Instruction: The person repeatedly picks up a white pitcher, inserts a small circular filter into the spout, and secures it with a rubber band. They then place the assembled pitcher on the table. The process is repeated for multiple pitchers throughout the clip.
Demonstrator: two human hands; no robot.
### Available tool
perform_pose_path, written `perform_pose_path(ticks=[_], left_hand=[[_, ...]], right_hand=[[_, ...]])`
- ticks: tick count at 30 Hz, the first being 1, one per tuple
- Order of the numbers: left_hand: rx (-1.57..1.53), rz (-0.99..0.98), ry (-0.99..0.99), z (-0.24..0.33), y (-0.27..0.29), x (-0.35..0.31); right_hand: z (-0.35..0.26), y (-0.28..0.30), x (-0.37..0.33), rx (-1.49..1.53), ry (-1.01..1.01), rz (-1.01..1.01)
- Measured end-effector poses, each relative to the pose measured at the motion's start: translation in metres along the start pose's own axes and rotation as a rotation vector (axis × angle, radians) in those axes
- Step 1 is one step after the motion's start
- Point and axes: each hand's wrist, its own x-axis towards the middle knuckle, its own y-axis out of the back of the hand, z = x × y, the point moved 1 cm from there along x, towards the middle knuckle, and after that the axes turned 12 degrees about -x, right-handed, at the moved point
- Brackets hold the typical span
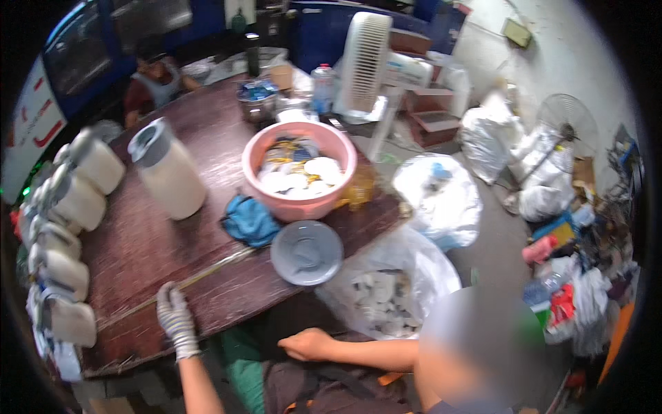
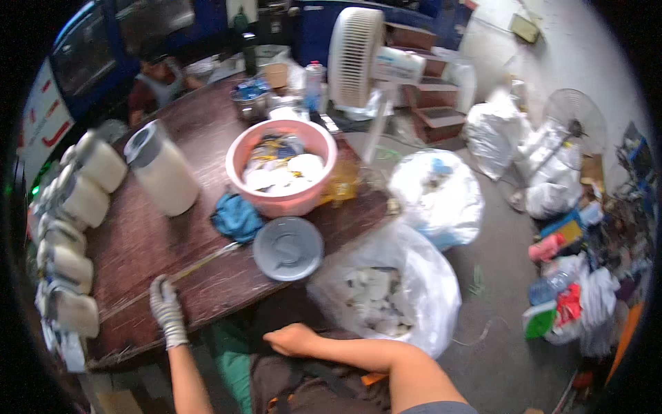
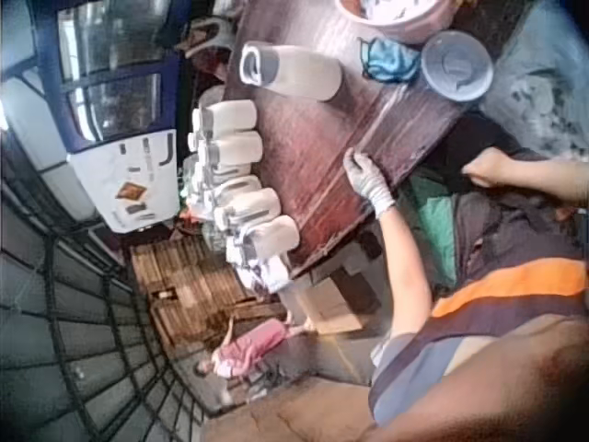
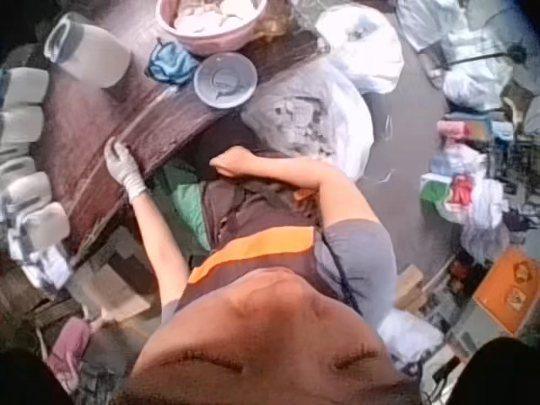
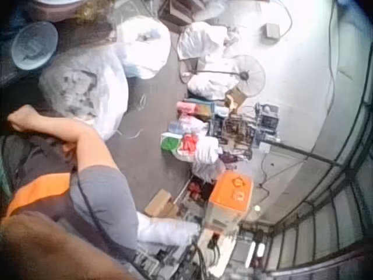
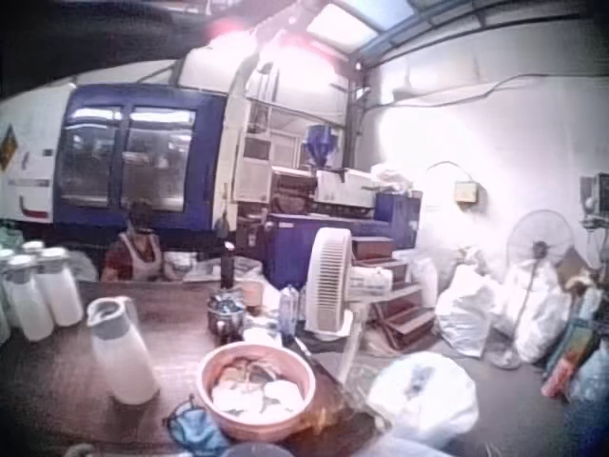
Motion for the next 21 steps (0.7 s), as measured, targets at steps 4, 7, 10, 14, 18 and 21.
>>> perform_pose_path(ticks=[4,7,10,14,18,21], left_hand=[[0.311,0.063,-0.124,0.028,0.026,-0.008],[0.456,0.038,-0.162,0.038,0.013,0.002],[0.509,-0.066,-0.324,0.049,-0.032,-0.002],[0.407,0.001,-0.181,0.029,-0.01,-0.003],[0.411,-0.031,-0.158,0.019,-0.032,-0.002],[0.51,-0.038,-0.07,0.024,-0.025,-0.007]], right_hand=[[-0.015,-0.046,0.016,0.02,0.051,0.008],[-0.017,-0.009,0.024,0.043,-0.035,-0.12],[-0.023,0.025,-0.013,-0.021,-0.221,-0.111],[-0.027,0.019,-0.003,-0.07,-0.19,-0.112],[-0.022,0.02,0.008,-0.086,-0.183,-0.153],[-0.032,0.043,0.008,-0.079,-0.096,-0.004]])
